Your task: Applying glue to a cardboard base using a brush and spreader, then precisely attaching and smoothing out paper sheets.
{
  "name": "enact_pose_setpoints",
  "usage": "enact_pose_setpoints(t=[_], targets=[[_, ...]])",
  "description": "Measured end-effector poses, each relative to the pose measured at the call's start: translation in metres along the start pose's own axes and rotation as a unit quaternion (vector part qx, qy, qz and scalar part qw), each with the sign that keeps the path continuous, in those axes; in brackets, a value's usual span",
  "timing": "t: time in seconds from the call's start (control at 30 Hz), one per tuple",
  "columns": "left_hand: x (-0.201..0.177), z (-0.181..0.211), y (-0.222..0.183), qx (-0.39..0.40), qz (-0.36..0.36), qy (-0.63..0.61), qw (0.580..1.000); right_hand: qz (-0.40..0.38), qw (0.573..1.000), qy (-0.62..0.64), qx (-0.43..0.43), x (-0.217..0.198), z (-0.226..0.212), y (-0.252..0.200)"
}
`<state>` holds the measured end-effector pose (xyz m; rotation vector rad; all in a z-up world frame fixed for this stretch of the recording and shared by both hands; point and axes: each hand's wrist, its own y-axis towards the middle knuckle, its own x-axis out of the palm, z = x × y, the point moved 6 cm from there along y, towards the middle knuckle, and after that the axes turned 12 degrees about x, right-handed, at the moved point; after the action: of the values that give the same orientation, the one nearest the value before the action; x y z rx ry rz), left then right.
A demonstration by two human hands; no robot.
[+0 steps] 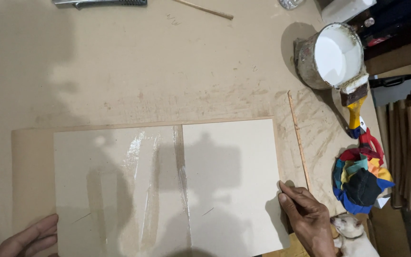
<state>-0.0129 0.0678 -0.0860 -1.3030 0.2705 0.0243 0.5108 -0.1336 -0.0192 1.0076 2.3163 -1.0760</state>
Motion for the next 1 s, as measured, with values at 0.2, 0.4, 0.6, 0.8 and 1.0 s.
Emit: enact_pose_setpoints(t=[0.2, 0.4, 0.6, 0.8, 1.0], targets=[[-0.028, -0.029, 0.050, 0.077, -0.048, 0.025, 0.996, 0.007, 1.000, -0.006, 0.010, -0.001, -0.001, -0.002], [-0.009, -0.009, 0.019, 0.070, -0.042, 0.035, 0.996, -0.002, 1.000, -0.003, 0.012, -0.004, 0.005, 0.005], [0.021, 0.020, -0.032, 0.053, -0.014, -0.010, 0.998, 0.005, 1.000, -0.012, 0.014, -0.006, 0.007, 0.009], [-0.029, -0.036, 0.040, 0.253, -0.322, -0.232, 0.882, 0.006, 0.998, 0.006, -0.058, -0.005, 0.005, 0.005], [0.020, 0.021, -0.130, 0.344, 0.095, 0.147, 0.923, 0.010, 0.983, -0.073, -0.171, -0.003, -0.017, -0.012]])
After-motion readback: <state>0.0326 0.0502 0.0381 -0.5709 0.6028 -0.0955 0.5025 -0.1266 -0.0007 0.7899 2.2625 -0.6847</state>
